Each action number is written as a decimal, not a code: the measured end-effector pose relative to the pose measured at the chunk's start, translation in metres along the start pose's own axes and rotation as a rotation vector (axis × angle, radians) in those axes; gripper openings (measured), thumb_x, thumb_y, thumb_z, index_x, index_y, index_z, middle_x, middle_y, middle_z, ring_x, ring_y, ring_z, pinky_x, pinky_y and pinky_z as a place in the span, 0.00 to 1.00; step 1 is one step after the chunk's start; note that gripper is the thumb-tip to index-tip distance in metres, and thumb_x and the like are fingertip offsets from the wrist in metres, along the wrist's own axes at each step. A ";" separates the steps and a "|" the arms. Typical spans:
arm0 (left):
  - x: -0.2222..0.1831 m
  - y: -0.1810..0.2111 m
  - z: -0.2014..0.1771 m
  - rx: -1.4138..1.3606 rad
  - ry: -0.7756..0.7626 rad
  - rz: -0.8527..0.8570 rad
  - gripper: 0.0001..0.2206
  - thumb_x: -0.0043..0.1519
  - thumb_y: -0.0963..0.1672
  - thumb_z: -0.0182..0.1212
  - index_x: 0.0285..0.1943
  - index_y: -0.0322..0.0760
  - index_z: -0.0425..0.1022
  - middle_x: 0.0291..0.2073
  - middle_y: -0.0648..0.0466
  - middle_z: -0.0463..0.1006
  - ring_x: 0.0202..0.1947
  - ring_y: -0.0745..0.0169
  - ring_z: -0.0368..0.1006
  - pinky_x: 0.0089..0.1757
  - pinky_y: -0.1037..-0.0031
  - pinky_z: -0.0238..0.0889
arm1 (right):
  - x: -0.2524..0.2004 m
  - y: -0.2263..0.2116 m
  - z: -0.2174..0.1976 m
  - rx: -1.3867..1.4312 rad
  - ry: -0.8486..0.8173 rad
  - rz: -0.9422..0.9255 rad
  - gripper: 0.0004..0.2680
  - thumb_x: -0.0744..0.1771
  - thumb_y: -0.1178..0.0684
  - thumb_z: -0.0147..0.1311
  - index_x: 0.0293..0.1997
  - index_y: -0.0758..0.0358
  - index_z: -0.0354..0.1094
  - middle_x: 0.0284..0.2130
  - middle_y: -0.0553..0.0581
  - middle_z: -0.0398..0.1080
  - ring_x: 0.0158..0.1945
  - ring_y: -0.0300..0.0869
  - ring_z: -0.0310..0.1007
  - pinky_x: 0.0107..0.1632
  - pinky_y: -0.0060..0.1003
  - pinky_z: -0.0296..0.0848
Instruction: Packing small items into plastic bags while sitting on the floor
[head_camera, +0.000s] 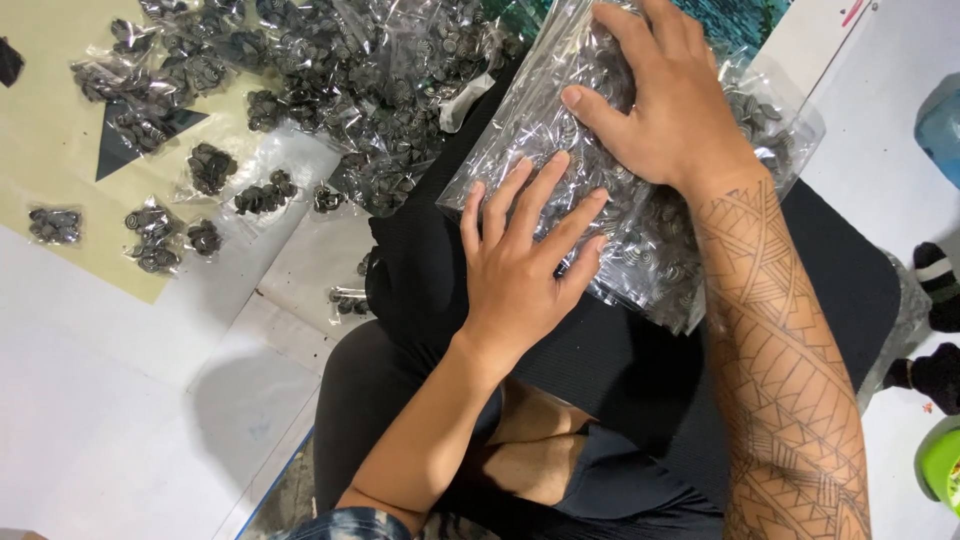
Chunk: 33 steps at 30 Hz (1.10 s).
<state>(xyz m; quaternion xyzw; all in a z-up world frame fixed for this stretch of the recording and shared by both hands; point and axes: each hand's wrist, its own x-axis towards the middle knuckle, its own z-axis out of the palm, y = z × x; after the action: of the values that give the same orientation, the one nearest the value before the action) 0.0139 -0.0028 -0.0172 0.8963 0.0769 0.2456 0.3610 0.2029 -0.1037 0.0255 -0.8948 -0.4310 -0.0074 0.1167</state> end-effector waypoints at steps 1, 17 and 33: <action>0.000 0.000 0.000 0.004 -0.001 -0.002 0.16 0.63 0.49 0.70 0.61 0.55 0.80 0.70 0.56 0.66 0.72 0.52 0.57 0.71 0.45 0.38 | 0.001 0.000 -0.001 0.004 0.000 -0.001 0.23 0.72 0.43 0.56 0.74 0.64 0.56 0.68 0.73 0.53 0.68 0.66 0.52 0.65 0.62 0.58; -0.011 -0.003 0.015 0.131 0.015 0.085 0.25 0.68 0.49 0.71 0.73 0.53 0.67 0.74 0.55 0.61 0.78 0.48 0.46 0.71 0.38 0.25 | -0.030 0.007 -0.027 0.229 0.365 -0.036 0.16 0.72 0.52 0.65 0.61 0.75 0.67 0.51 0.75 0.72 0.52 0.63 0.73 0.53 0.55 0.72; -0.066 0.009 -0.013 0.002 0.144 0.189 0.25 0.60 0.50 0.73 0.68 0.52 0.74 0.77 0.49 0.50 0.79 0.37 0.37 0.72 0.37 0.23 | -0.509 -0.187 0.112 -0.275 0.355 0.824 0.23 0.62 0.52 0.63 0.63 0.68 0.64 0.69 0.77 0.52 0.72 0.69 0.53 0.69 0.64 0.52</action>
<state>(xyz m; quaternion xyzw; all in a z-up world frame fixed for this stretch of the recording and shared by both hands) -0.0503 -0.0223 -0.0284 0.8800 0.0178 0.3421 0.3289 -0.2712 -0.3589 -0.1034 -0.9833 -0.0081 -0.1706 0.0622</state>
